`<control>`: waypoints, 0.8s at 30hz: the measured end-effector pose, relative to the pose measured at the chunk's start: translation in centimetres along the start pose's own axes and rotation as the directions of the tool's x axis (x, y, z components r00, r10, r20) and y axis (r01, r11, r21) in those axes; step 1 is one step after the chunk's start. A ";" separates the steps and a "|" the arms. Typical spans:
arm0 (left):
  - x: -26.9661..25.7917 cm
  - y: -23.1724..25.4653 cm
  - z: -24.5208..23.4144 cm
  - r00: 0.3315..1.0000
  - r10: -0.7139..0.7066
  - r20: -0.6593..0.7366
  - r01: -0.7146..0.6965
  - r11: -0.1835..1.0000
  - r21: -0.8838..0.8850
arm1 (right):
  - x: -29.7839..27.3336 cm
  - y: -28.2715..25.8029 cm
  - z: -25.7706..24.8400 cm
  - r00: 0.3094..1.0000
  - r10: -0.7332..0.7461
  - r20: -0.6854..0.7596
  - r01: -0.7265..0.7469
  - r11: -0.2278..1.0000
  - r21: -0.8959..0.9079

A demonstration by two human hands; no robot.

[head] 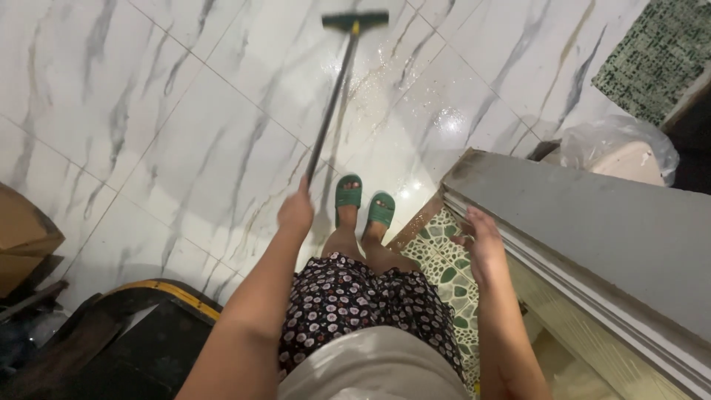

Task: Cleaning water off the bathroom and hallway floors using a squeegee.

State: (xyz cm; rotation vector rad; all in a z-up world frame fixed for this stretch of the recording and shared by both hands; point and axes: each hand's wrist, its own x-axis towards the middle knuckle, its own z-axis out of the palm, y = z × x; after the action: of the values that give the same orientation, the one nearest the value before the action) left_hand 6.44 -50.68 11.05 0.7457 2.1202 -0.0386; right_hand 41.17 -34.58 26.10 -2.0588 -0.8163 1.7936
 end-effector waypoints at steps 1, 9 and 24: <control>-1.6 -1.0 -0.1 1.000 -0.001 -0.007 0.001 1.000 -0.004 | 0.0 -0.6 0.4 1.000 -0.006 0.005 0.006 1.000 -0.002; -13.5 -2.8 -4.2 0.970 -0.207 0.131 0.189 0.972 0.139 | 7.2 -2.3 1.9 0.960 -0.239 0.146 0.220 0.966 0.135; 0.6 9.0 -10.5 0.967 0.140 -0.211 -0.156 0.986 -0.063 | 2.8 -4.0 3.6 0.940 -0.278 0.196 0.266 0.960 0.086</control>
State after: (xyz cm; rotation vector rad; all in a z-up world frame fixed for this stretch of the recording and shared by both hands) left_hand 3.28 -39.97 19.22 0.8915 2.2391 0.2105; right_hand 36.98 -30.26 25.48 -1.6471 -1.0361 1.8670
